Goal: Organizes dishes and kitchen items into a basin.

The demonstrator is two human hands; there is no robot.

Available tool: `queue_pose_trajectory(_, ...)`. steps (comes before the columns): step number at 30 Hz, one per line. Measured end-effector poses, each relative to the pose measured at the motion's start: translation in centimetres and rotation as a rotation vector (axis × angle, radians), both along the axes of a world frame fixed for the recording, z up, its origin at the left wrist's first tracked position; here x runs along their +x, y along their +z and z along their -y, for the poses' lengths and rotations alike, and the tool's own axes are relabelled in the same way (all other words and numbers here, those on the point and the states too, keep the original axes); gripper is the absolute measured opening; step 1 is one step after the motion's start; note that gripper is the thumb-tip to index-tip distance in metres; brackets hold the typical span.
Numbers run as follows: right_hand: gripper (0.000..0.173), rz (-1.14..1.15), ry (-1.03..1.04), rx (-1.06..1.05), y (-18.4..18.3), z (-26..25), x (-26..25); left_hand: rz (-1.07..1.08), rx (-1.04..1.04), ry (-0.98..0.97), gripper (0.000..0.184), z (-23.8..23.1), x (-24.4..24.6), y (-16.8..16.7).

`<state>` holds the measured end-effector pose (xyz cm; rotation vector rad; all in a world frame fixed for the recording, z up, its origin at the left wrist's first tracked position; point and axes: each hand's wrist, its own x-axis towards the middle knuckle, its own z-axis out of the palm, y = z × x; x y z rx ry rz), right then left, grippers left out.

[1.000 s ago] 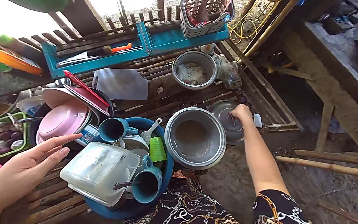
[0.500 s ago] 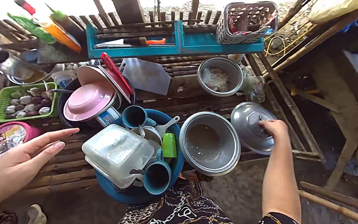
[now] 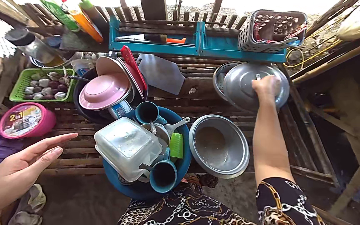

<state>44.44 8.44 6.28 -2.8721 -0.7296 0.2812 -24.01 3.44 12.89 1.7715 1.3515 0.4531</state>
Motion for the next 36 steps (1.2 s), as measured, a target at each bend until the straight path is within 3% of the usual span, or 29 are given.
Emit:
queue_pose_trajectory(4, 0.046, -0.052, 0.037, 0.001, -2.7, -4.0, -1.0, 0.019, -0.009, 0.058, 0.041, 1.2, -1.2, -0.1)
queue_pose_trajectory(11, 0.047, -0.103, 0.01, -0.012, -5.4, -6.7, -1.4, 0.022, -0.01, 0.149, 0.041, 2.7, -3.8, -1.0)
queue_pose_trajectory(13, 0.051, -0.07, -0.002, 0.01, -5.4, -7.0, -1.9, 0.026, -0.03, 0.177, 0.041, 3.0, -4.2, -1.3)
queue_pose_trajectory(15, 0.07, -0.001, 0.026, 0.123, -4.5, -7.6, -3.7, 0.032, -0.04, 0.2, 0.041, 3.1, -4.7, -1.9)
queue_pose_trajectory(17, 0.067, 0.021, 0.152, 0.228, -3.6, -8.7, -7.0, 0.044, -0.055, 0.225, 0.04, 3.1, -5.0, -2.7)
queue_pose_trajectory(20, 0.044, -0.328, 0.323, 0.237, -7.2, -11.8, -12.4, 0.076, -0.074, 0.232, 0.04, 2.6, -5.1, -4.0)
queue_pose_trajectory(22, 0.051, -0.756, 0.252, 0.201, -11.9, -14.1, -15.6, 0.08, -0.07, 0.233, 0.041, 2.5, -4.9, -4.3)
queue_pose_trajectory(25, 0.059, -0.954, 0.075, 0.268, -17.1, -16.6, -18.9, 0.075, -0.069, 0.216, 0.042, 3.2, -5.3, -3.6)
queue_pose_trajectory(27, 0.065, -0.956, -0.03, 0.361, -19.1, -18.1, -19.9, 0.053, -0.124, 0.226, 0.042, 4.3, -6.0, -2.4)
queue_pose_trajectory(30, 0.081, -0.875, 0.0, 0.384, -20.4, -19.8, -20.4, 0.013, -0.219, 0.321, 0.041, 6.5, -7.7, -1.6)
queue_pose_trajectory(35, 0.113, -0.58, 0.203, 0.108, -20.1, -20.5, -20.8, -0.005, -0.277, 0.478, 0.039, 9.6, -10.0, -2.9)
queue_pose_trajectory(36, 0.112, -0.569, 0.215, 0.054, -20.1, -20.5, -20.7, -0.007, -0.285, 0.485, 0.039, 9.9, -10.0, -3.1)
